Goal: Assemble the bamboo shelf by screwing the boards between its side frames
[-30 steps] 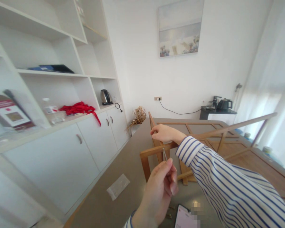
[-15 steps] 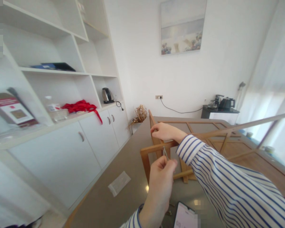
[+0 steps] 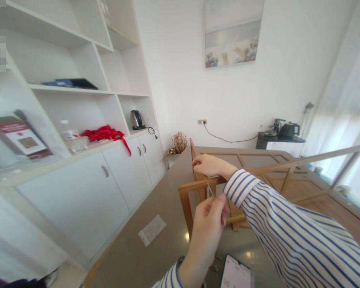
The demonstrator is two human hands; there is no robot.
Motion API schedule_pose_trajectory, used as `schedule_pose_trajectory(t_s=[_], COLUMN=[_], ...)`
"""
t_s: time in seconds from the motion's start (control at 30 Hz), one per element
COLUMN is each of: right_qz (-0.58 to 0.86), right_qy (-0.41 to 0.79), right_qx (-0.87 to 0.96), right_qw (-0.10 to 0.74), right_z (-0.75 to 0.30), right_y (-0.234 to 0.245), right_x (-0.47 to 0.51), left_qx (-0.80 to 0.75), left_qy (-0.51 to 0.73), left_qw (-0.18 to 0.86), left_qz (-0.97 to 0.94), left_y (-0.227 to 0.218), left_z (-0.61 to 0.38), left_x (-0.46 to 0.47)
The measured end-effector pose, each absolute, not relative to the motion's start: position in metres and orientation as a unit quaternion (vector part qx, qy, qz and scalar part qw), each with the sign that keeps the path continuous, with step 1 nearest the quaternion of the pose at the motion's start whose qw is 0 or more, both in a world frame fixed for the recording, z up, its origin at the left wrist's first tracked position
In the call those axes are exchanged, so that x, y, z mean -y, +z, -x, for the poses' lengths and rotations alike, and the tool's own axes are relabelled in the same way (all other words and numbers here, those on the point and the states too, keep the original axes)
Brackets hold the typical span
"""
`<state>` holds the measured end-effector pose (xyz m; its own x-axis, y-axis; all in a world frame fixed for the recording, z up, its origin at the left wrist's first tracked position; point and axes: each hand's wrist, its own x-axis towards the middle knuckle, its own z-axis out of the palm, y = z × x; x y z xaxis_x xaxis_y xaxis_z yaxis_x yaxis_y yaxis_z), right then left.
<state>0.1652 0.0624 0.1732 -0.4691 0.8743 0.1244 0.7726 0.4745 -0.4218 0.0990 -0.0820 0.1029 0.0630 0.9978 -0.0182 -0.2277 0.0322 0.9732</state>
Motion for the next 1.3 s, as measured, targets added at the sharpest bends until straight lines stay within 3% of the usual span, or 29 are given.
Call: schedule_pose_trajectory(t_s=[0.4, 0.57, 0.7, 0.87, 1.3], right_qz=[0.498, 0.508, 0.520, 0.522, 0.516], right_qy=[0.145, 0.157, 0.171, 0.172, 0.148], right_qx=[0.844, 0.837, 0.828, 0.828, 0.833], right_qw=[0.135, 0.126, 0.119, 0.114, 0.133], right_z=[-0.163, -0.168, -0.171, -0.171, -0.167], right_y=[0.174, 0.180, 0.185, 0.187, 0.178], right_x=[-0.065, -0.060, -0.053, -0.054, -0.064], left_qx=[-0.427, -0.549, -0.554, -0.604, -0.607], left_qy=[0.513, 0.466, 0.415, 0.363, 0.378], left_qw=[0.485, 0.336, 0.268, 0.157, 0.167], left_qz=[-0.566, -0.607, -0.671, -0.692, -0.679], left_y=[0.082, 0.036, 0.001, -0.008, -0.008], left_z=[-0.091, -0.061, -0.061, -0.079, -0.090], left_x=[0.083, 0.078, 0.068, 0.054, 0.046])
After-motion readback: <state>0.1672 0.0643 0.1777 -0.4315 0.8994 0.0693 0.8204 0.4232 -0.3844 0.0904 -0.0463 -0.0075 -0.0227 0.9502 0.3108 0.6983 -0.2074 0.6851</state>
